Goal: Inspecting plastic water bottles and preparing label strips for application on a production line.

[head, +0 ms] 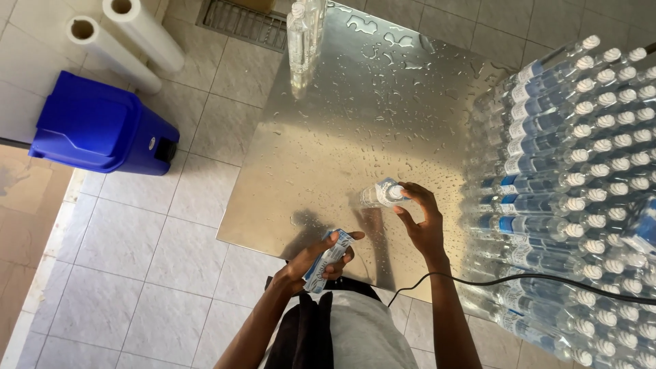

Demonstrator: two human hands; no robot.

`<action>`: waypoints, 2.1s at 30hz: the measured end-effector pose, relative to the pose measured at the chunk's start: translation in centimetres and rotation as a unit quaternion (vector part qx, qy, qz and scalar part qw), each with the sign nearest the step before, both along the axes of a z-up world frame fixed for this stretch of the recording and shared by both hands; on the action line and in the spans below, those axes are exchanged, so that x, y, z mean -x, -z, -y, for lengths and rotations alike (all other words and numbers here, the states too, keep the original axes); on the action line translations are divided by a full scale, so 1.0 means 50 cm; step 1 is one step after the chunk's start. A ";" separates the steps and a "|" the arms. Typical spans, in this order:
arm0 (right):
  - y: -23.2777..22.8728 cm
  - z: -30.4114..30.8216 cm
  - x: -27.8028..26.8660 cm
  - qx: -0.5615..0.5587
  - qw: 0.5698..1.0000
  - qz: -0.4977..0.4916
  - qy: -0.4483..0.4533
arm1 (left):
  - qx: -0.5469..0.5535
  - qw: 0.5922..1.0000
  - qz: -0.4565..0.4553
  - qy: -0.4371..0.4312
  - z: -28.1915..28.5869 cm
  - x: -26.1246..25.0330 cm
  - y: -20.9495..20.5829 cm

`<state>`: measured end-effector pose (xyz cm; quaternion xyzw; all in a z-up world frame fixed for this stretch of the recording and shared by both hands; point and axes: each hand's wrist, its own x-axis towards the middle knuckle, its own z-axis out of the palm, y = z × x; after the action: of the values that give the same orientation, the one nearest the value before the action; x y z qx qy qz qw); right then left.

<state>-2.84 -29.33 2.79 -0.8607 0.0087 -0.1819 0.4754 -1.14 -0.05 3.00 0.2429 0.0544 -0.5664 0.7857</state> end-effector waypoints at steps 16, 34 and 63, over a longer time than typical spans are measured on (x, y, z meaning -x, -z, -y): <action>0.148 -0.022 -0.013 -0.017 0.994 -0.071 0.075 | 0.021 0.999 0.002 -0.043 -0.028 0.016 -0.007; 0.323 0.001 -0.019 0.022 0.977 -0.194 0.089 | 0.056 0.996 -0.009 -0.068 -0.105 0.025 0.048; 0.099 0.348 0.319 0.433 0.760 -0.066 0.481 | -0.030 0.998 -0.035 0.047 0.024 -0.060 0.019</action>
<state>-18.79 -46.74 -2.17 -0.8675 0.3728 -0.3138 -0.0997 1.84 -1.24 2.06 0.2484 0.0872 -0.6089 0.7483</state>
